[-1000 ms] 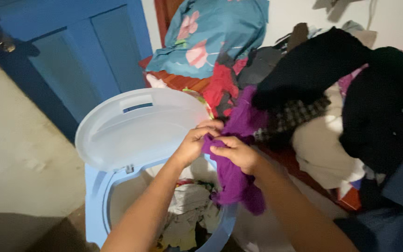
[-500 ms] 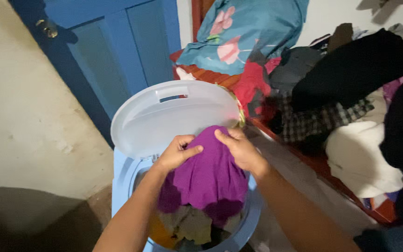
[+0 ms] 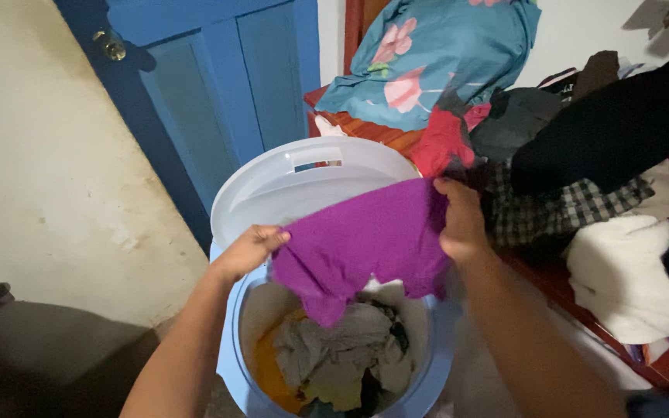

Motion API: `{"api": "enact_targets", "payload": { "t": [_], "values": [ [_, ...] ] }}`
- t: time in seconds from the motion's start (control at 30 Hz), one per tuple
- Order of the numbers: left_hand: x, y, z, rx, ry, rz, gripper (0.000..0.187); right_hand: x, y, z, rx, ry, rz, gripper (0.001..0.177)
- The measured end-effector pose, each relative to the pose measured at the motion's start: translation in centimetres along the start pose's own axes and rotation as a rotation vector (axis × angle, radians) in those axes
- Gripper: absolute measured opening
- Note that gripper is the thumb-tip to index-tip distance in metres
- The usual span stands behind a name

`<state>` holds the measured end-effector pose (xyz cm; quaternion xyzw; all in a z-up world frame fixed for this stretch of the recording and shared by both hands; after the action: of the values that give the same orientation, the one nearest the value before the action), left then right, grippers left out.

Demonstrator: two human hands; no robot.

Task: The person loads various clothing items from a pile on a wooden surface into a portable washing machine. They pick up garments one by one, briefly unfold or shake them, and place them into the machine's drum.

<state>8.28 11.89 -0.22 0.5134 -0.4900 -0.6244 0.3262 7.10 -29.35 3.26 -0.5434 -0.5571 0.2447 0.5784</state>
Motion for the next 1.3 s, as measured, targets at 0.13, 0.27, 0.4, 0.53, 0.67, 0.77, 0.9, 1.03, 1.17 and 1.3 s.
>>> {"api": "enact_targets", "payload": {
  "t": [0.13, 0.27, 0.4, 0.53, 0.67, 0.77, 0.9, 1.03, 1.17, 1.3],
  "values": [
    [-1.4, -0.6, -1.1, -0.010, 0.154, 0.125, 0.031, -0.7, -1.0, -0.1, 0.034, 0.205, 0.069, 0.023],
    [-1.3, 2.2, -0.2, 0.188, 0.143, 0.045, 0.023, -0.4, -1.9, 0.9, 0.085, 0.287, -0.011, 0.031],
    [-0.7, 3.6, 1.2, 0.097, 0.063, -0.250, 0.022, -0.6, -2.4, 1.5, 0.127, 0.349, -0.079, 0.037],
    [0.6, 6.8, 1.7, 0.217, 0.123, -0.012, 0.021, -0.3, -1.9, 1.8, 0.052, 0.320, 0.195, 0.032],
    [2.6, 9.8, 1.2, 0.165, 0.116, 0.187, 0.027, 2.0, -2.4, 2.9, -0.235, 0.139, 0.754, 0.028],
    [5.0, 10.1, 0.3, -0.035, -0.002, 0.501, 0.026, 5.0, -1.6, 3.9, -0.295, -0.025, 0.918, 0.030],
    [7.4, 10.3, -0.4, -0.031, -0.007, 0.610, 0.029, 8.4, 1.9, 6.5, 0.043, -0.439, 0.920, 0.043],
    [8.8, 10.7, -0.6, -0.088, -0.023, 0.796, 0.030, 10.9, 0.5, 9.9, -0.056, -0.644, 0.493, 0.060],
    [9.0, 9.9, -1.2, -0.061, -0.009, 0.814, 0.036, 9.4, 0.6, 8.3, -0.405, -0.349, 0.845, 0.054],
    [7.3, 7.9, -1.6, 0.116, 0.172, 0.422, 0.044, 5.8, -0.3, 5.8, -0.365, -0.168, 1.153, 0.031]
  ]
}}
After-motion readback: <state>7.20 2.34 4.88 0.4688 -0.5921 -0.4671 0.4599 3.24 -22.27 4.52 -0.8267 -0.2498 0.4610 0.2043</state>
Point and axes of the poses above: each hand's wrist, its own z-axis away from the middle knuckle, its own x-axis out of the palm, y = z × x, the point moved 6 cm from there along -z, towards the middle knuckle, and after that the axes turned 10 degrees about y, right-handed, at the moved point
